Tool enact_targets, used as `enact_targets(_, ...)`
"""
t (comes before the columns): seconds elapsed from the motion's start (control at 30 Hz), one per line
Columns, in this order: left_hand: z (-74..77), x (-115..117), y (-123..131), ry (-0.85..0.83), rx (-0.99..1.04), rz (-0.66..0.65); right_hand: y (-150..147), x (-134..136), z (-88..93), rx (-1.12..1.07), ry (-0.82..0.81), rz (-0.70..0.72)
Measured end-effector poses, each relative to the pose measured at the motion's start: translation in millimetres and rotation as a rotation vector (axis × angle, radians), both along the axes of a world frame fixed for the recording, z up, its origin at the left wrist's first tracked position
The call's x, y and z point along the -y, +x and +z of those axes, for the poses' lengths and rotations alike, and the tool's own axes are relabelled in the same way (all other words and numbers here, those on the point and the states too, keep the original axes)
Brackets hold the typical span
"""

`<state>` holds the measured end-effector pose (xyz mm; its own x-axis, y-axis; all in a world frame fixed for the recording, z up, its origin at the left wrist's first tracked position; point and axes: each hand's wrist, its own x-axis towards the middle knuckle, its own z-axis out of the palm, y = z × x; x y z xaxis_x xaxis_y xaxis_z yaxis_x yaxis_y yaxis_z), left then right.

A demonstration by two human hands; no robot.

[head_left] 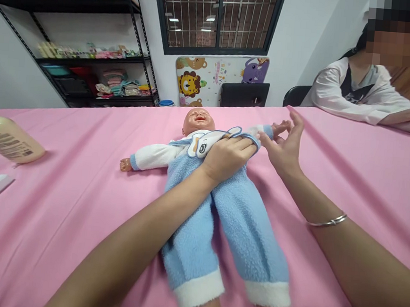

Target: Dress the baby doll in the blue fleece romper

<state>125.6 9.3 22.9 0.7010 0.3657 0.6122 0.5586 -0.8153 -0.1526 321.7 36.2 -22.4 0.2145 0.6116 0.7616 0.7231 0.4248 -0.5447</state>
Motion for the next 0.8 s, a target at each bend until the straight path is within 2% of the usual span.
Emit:
enact_targets(0.13,2.7,5,-1,-0.007,0.063,0.057,-25,15,13.0,-0.160,-0.018,0.165)
enact_targets(0.23,3.7,5,-1,0.045,0.079,0.076,-43,25,16.2,-0.108,-0.111,0.310)
enact_targets(0.3,3.5,3,0,0.082,0.041,0.103,-50,27,15.3,-0.047,-0.131,0.343)
enact_targets(0.37,2.8,1,2,0.095,-0.013,0.152,-51,25,14.2,-0.003,-0.153,0.358)
enact_targets(0.43,2.2,0,6,0.089,-0.057,0.212,-47,24,15.7,-0.016,-0.215,0.435)
enact_targets(0.57,3.0,0,9,0.053,-0.097,0.337,-43,29,26.6,-0.247,-0.338,0.672)
enact_targets(0.67,5.1,0,8,-0.041,-0.141,0.396,-50,37,33.1,-0.327,-0.400,0.672)
enact_targets(0.8,8.8,3,8,-0.147,-0.170,0.459,-59,38,30.9,-0.386,-0.408,0.558)
